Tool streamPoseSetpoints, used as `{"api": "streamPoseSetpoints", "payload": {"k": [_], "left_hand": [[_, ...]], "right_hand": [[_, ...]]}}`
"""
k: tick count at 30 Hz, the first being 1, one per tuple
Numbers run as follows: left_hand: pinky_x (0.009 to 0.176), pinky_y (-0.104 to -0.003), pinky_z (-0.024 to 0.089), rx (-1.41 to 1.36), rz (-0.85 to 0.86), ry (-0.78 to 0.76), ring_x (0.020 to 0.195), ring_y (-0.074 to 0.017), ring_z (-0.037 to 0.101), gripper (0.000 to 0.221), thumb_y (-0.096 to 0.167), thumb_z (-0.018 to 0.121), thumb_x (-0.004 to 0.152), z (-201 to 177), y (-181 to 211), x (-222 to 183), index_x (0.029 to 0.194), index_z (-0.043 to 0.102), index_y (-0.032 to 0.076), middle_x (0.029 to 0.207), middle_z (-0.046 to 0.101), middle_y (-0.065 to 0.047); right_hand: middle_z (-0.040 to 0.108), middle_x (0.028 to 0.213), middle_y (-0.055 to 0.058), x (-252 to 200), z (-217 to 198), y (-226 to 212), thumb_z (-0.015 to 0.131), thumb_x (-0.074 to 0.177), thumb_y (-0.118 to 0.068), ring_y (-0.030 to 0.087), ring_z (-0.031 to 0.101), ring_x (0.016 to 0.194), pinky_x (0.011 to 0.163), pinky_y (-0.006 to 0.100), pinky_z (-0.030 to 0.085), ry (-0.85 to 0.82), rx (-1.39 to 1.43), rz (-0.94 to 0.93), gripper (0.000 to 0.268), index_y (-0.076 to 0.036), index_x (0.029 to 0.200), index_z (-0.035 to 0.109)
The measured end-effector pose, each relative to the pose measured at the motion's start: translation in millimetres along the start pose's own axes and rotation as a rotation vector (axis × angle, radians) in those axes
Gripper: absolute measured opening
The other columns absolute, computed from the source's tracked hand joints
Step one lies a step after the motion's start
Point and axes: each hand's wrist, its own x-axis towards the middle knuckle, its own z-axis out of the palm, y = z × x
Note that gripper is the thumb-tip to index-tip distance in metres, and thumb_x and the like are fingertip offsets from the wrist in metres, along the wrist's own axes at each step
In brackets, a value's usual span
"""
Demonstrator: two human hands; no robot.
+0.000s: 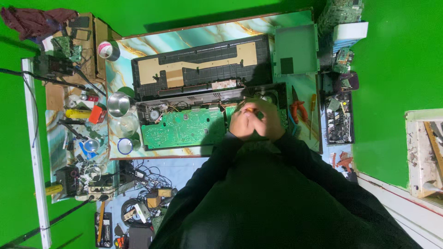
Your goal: The person disassembles an electronic keyboard by using a screwdriver to remove screws from internal circuit boards and then lifting the boards away from the chassis.
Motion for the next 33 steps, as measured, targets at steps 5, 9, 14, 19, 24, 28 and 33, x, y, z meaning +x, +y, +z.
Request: {"api": "streamPoseSetpoints", "payload": {"k": [5,9,14,19,24,28,33], "left_hand": [[0.099,-0.053,0.052,0.032,-0.017,-0.212,0.091,-0.0431,0.069,0.025,0.011,0.052,0.095,-21,12,7,0.114,0.065,0.001,0.100,0.070,-0.022],[0.110,-0.051,0.047,0.077,0.022,-0.111,0.108,-0.0445,0.066,0.025,0.010,0.054,0.093,-39,45,22,0.112,0.068,0.003,0.110,0.071,-0.021],[0.113,-0.053,0.045,0.149,0.087,0.009,0.116,-0.0406,0.066,0.023,0.012,0.060,0.095,-48,69,43,0.116,0.066,0.005,0.117,0.070,-0.019],[0.095,-0.043,0.055,-0.076,-0.058,-0.128,0.110,-0.0381,0.068,0.023,0.014,0.062,0.100,-62,80,42,0.121,0.067,0.005,0.117,0.072,-0.019],[0.100,-0.043,0.055,0.081,-0.010,-0.027,0.111,-0.0358,0.070,0.018,0.015,0.067,0.098,-60,71,43,0.112,0.073,0.005,0.111,0.075,-0.015],[0.111,-0.051,0.048,0.122,0.095,0.053,0.113,-0.0362,0.069,0.018,0.015,0.069,0.092,-59,73,44,0.106,0.073,0.004,0.114,0.074,-0.017],[0.098,-0.046,0.054,0.083,0.080,0.060,0.112,-0.0416,0.068,0.021,0.018,0.073,0.091,-68,85,50,0.107,0.073,0.004,0.110,0.073,-0.018]], "right_hand": [[0.073,0.109,0.013,-7,-10,0,0.061,0.097,-0.006,0.028,0.073,0.102,0.092,0.036,0.056,-0.054,0.022,-0.048,0.015,-0.003,0.110,0.068],[0.072,0.116,0.015,-1,-12,-11,0.059,0.102,-0.011,0.030,0.072,0.107,0.095,0.037,0.055,-0.078,0.044,-0.080,0.018,-0.003,0.117,0.066],[0.073,0.111,0.014,0,-14,-14,0.061,0.101,-0.015,0.028,0.071,0.095,0.086,0.036,0.055,0.028,-0.096,0.009,0.020,-0.004,0.114,0.070],[0.072,0.116,0.014,1,-20,-14,0.057,0.107,-0.015,0.027,0.071,0.104,0.093,0.035,0.055,0.008,-0.030,-0.085,0.018,-0.004,0.118,0.066],[0.073,0.116,0.013,2,-14,-29,0.056,0.108,-0.005,0.028,0.073,0.108,0.096,0.036,0.056,0.043,0.007,-0.048,0.021,-0.004,0.127,0.065],[0.071,0.114,0.017,3,-12,-26,0.068,0.097,-0.002,0.030,0.070,0.099,0.087,0.036,0.057,0.127,-0.205,-0.124,0.023,-0.005,0.120,0.067],[0.073,0.112,0.015,-2,-17,-22,0.067,0.098,-0.004,0.029,0.072,0.100,0.088,0.037,0.057,0.082,-0.184,-0.075,0.022,-0.007,0.119,0.070]]}}
